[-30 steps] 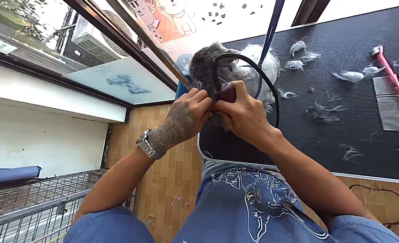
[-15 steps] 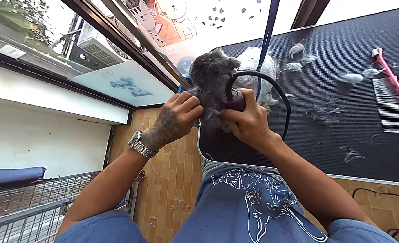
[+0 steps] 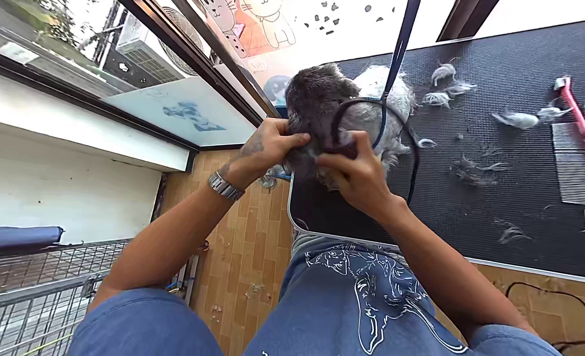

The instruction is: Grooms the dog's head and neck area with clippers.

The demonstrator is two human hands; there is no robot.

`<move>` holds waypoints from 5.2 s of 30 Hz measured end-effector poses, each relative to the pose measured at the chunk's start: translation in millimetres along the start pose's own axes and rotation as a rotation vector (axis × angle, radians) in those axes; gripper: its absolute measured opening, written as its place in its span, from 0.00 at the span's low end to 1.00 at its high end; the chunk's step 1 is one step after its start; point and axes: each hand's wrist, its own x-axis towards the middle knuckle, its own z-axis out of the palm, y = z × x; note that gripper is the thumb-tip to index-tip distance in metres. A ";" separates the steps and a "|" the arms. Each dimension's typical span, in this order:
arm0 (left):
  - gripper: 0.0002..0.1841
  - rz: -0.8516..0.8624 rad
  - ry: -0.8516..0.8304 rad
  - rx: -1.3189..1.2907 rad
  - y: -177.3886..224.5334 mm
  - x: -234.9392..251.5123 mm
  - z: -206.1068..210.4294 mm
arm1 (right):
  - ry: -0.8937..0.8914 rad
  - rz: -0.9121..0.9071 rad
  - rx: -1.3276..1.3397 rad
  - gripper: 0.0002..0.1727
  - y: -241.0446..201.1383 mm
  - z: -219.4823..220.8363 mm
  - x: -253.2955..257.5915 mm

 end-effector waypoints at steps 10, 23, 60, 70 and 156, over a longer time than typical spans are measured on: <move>0.09 -0.040 -0.196 -0.055 9.6 36.1 -35.6 | 0.331 0.478 1.097 0.37 -41.1 -68.9 0.7; 0.06 0.025 -0.234 -0.219 18.1 -8.0 -7.5 | 0.196 0.175 1.108 0.27 -45.1 -87.7 52.0; 0.06 0.097 -0.114 -0.052 9.7 11.7 -25.4 | -0.360 -0.173 0.192 0.47 -24.8 -52.8 98.3; 0.06 0.054 -0.123 -0.027 7.9 5.0 -27.0 | -0.352 -0.190 0.245 0.50 -28.1 -52.8 111.1; 0.08 0.090 -0.101 -0.170 -8.8 -10.8 -26.3 | -0.314 -0.194 0.285 0.53 -33.7 -56.0 98.6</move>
